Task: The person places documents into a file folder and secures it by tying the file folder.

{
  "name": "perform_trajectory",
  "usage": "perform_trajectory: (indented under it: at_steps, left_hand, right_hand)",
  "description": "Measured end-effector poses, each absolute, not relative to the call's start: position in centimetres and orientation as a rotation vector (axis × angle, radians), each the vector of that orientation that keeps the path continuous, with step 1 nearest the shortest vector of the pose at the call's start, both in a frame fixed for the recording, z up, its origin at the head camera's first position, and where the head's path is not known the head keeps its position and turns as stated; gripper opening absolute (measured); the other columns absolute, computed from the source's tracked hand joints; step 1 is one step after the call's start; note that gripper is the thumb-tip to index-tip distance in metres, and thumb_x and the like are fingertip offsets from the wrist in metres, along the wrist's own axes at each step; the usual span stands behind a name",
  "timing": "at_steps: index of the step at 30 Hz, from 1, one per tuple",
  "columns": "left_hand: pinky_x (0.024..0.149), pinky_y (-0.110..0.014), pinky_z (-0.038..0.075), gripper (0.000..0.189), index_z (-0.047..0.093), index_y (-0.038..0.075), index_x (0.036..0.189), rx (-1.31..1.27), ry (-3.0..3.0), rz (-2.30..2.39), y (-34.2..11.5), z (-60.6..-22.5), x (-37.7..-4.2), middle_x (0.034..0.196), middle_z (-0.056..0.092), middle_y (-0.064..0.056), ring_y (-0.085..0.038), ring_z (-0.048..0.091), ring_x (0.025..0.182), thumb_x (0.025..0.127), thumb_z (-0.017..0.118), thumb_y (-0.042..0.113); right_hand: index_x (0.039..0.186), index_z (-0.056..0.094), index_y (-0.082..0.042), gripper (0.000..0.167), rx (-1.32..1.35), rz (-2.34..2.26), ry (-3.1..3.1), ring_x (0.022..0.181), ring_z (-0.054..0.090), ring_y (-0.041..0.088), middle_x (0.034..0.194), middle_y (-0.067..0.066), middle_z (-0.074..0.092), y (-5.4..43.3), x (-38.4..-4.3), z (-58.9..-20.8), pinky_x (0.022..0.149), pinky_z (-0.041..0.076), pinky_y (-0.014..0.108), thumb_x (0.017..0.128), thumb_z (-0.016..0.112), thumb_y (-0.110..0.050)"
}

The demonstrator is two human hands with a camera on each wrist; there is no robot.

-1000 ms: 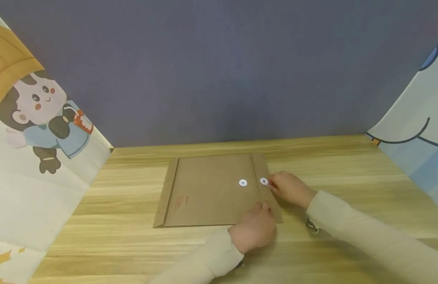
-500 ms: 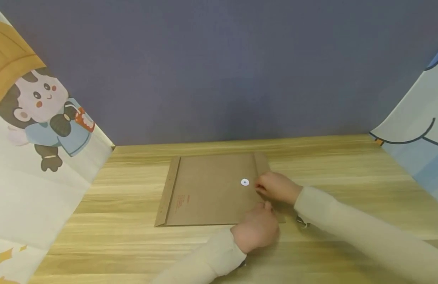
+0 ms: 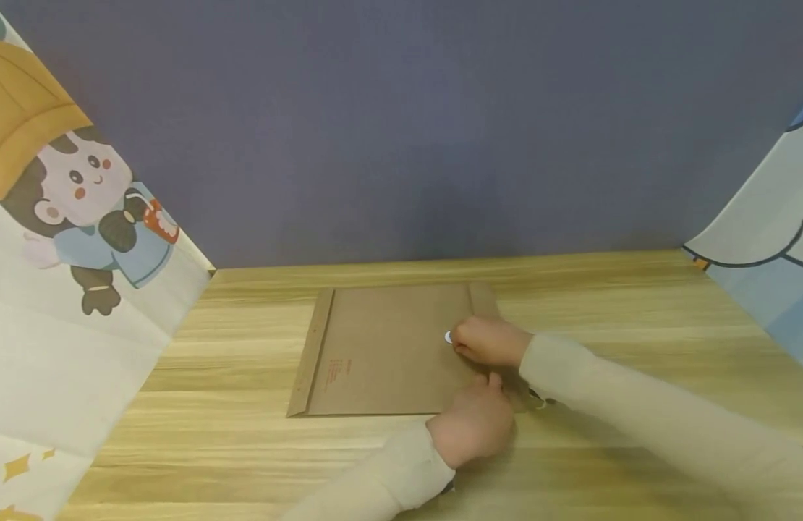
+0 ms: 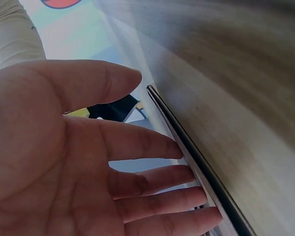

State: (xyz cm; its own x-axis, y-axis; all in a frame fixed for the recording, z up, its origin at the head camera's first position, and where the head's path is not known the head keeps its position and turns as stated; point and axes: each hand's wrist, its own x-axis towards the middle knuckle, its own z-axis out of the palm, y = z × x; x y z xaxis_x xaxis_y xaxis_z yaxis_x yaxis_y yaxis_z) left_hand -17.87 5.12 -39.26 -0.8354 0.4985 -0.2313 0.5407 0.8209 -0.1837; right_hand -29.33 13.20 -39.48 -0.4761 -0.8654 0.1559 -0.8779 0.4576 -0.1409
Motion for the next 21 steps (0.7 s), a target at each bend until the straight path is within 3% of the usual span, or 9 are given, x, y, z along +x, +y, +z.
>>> perform_trajectory:
  at_steps: [5,11,21]
  left_hand:
    - [0.069,-0.021,0.037,0.015,0.069,0.018,0.091,0.855,2.799,-0.419,5.1,-39.3,-18.0,0.097,0.047,0.002,-0.012,0.042,0.087,0.088,0.059,0.029]
    - [0.068,-0.022,0.038,0.012,0.069,0.021,0.09,0.859,2.807,-0.436,5.2,-39.5,-18.0,0.101,0.05,0.001,-0.012,0.042,0.087,0.088,0.06,0.028]
    - [0.072,-0.023,0.044,0.021,0.07,0.016,0.1,0.735,2.794,-0.331,5.4,-39.2,-18.1,0.121,0.051,-0.002,-0.014,0.044,0.101,0.088,0.058,0.028]
  right_hand:
    - [0.062,0.054,-0.013,0.022,1.613,0.356,-2.66,0.055,0.045,0.007,0.061,-0.006,0.05,12.6,-29.6,-39.3,0.05,0.041,0.022,0.077,0.062,0.001]
    - [0.057,0.053,-0.014,0.023,1.575,0.453,-2.734,0.05,0.041,0.008,0.055,-0.007,0.046,12.0,-30.4,-39.6,0.045,0.038,0.022,0.074,0.06,-0.002]
    - [0.055,0.054,-0.012,0.021,1.424,0.433,-2.919,0.05,0.038,0.007,0.055,-0.009,0.043,10.3,-30.0,-38.7,0.046,0.034,0.02,0.072,0.061,-0.002]
